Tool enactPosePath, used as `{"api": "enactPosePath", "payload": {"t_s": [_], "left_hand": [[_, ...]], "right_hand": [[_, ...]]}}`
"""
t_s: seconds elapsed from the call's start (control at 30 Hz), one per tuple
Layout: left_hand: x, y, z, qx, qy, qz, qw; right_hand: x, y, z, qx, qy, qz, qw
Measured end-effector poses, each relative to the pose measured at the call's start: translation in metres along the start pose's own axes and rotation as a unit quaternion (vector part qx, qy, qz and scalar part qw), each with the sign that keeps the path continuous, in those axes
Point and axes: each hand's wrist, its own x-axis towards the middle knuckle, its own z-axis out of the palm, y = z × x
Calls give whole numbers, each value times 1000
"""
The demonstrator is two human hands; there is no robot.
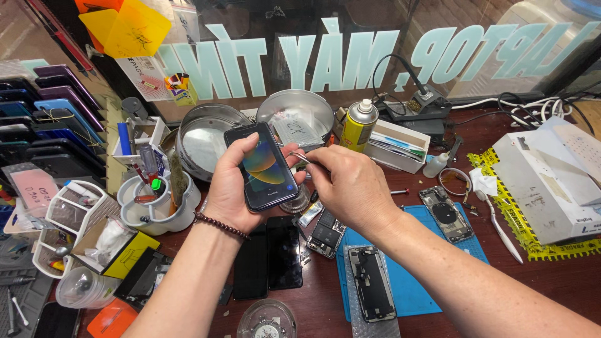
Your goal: The person tests an iPhone by plugging a charging cable into it and powering on the screen, then disassembles the back housing and works on the internal components with tweezers at a cluttered repair bench. They reattach the back cover, test the phone again on the cable, and finally hold up the reassembled phone.
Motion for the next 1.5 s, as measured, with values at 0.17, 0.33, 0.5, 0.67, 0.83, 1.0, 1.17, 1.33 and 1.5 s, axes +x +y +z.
{"api": "enactPosePath", "payload": {"t_s": [0.17,0.33,0.5,0.67,0.83,1.0,1.17,1.33,1.5], "left_hand": [[3,-3,-7,0,9,-1,1000],[8,0,-21,-9,116,8,993],[6,12,-43,-88,195,16,977],[4,20,-62,-151,208,3,966],[5,25,-76,-167,203,-5,965],[3,27,-86,-144,204,-7,968],[6,26,-91,-162,208,-17,964],[15,26,-96,-220,202,-18,954],[38,31,-92,-340,207,8,917]], "right_hand": [[-3,8,8,-4,-21,31,999],[-2,42,37,85,-48,148,984],[2,74,85,56,-120,171,976],[9,75,115,28,-175,200,964],[18,67,127,-17,-186,214,959],[18,69,134,-18,-195,210,958],[15,77,141,-28,-195,209,958],[12,79,138,22,-157,197,967],[12,46,103,239,-87,199,946]]}}
